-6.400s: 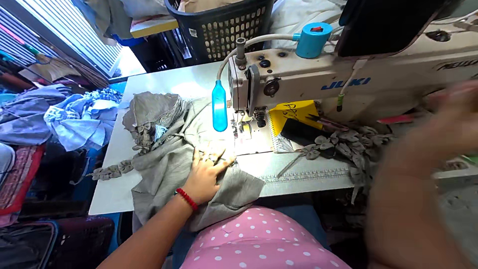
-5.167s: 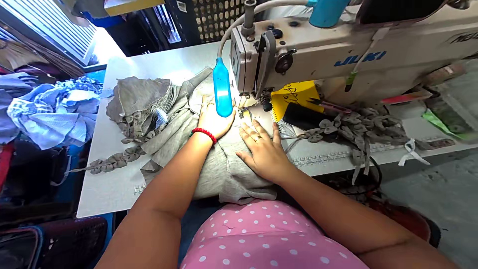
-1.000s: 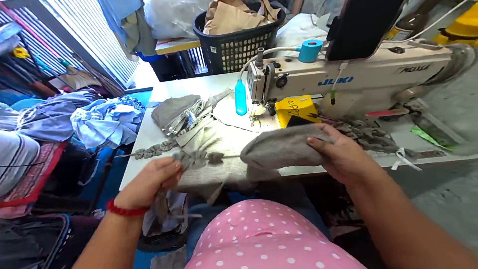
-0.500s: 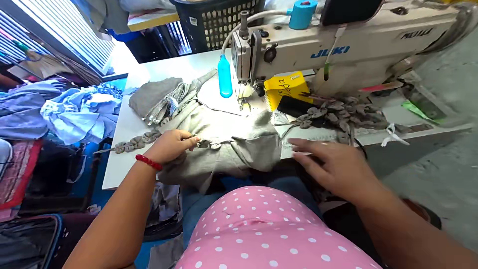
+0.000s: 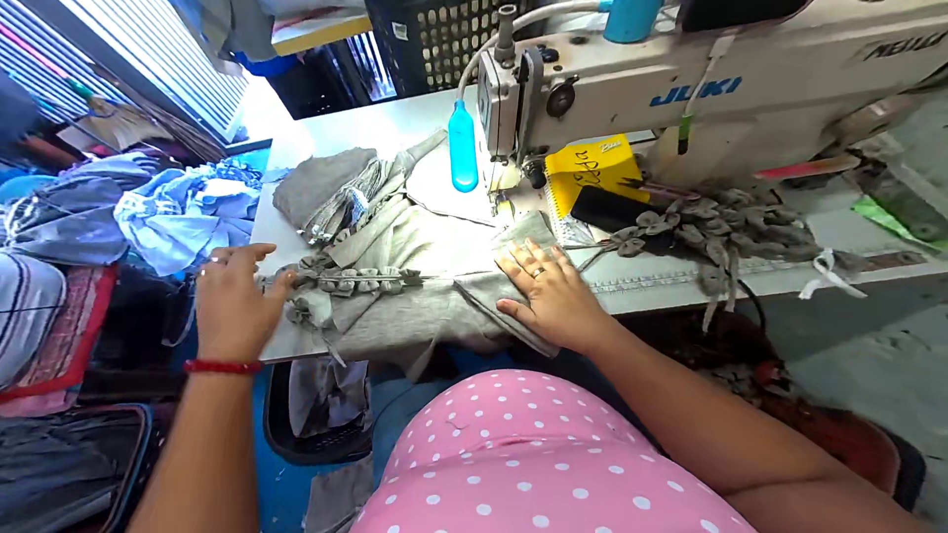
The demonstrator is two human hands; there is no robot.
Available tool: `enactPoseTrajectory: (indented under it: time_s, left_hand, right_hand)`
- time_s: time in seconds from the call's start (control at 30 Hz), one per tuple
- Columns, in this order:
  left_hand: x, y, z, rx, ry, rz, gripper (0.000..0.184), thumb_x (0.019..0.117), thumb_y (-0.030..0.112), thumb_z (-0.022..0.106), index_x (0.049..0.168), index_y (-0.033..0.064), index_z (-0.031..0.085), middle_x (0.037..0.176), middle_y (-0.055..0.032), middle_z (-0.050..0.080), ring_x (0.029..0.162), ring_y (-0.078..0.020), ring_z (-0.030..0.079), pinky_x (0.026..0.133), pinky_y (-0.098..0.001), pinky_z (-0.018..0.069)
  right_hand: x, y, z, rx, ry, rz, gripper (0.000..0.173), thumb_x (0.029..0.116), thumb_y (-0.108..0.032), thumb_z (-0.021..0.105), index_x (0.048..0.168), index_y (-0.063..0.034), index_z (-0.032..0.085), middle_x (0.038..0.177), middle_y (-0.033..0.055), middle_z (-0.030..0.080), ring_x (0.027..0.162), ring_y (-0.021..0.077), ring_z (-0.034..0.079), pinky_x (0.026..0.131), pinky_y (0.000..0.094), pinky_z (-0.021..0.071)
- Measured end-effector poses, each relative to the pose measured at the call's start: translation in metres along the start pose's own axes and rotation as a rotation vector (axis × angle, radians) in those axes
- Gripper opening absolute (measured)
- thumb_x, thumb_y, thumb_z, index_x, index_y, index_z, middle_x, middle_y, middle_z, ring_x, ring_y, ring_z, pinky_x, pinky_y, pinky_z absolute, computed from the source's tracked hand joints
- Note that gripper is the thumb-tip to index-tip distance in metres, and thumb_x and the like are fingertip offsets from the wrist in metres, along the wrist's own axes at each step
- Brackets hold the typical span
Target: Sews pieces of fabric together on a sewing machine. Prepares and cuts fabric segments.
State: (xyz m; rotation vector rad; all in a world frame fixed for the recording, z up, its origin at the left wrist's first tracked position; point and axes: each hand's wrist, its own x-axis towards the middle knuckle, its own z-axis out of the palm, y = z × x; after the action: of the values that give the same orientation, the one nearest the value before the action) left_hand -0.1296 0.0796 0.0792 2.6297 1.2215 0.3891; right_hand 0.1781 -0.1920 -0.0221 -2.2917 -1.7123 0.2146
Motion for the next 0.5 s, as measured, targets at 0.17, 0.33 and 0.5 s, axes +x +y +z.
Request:
enactPoseTrajectory:
  time_s: [0.17, 0.33, 0.5]
  left_hand:
    - [-0.099, 0.083, 0.115, -0.382, 0.097, 0.511, 0.036, 0.1042, 0.033, 0.053, 0.126, 0.0095, 0.070, 0.128, -0.0135, 0.070, 0.124, -0.0256, 0.064, 0.107, -0.0476, 0.0494]
    - [-0.117, 0.025, 0.180, 0.310, 0.284, 0.764, 0.027, 0.1043, 0.017, 0.051, 0.124, 0.0236, 0.068, 0.149, 0.0062, 0.057, 0.143, -0.0243, 0.045, 0.119, -0.0539, 0.0237]
    - [-0.139, -0.018, 0.154, 0.290, 0.079, 0.823, 0.028, 0.0951, 0.011, 0.058, 0.119, 0.0169, 0.072, 0.151, -0.0030, 0.055, 0.142, -0.0316, 0.049, 0.112, -0.0683, 0.0322]
  right_hand:
    - [0.000, 0.000, 0.000, -0.008, -0.004, 0.008, 0.076, 0.1007, -0.071, 0.029, 0.161, -0.0252, 0.036, 0.168, 0.0093, 0.032, 0.158, 0.0308, 0.018, 0.126, 0.0625, 0.0086]
    - [-0.001, 0.000, 0.000, -0.022, -0.021, 0.000, 0.077, 0.0998, -0.072, 0.030, 0.161, -0.0259, 0.036, 0.168, 0.0098, 0.030, 0.159, 0.0315, 0.016, 0.125, 0.0621, 0.0076]
    - [-0.001, 0.001, -0.011, 0.103, 0.118, -0.011, 0.064, 0.1002, -0.051, 0.055, 0.154, -0.0176, 0.049, 0.156, 0.0138, 0.048, 0.149, 0.0339, 0.038, 0.122, 0.0593, 0.0269]
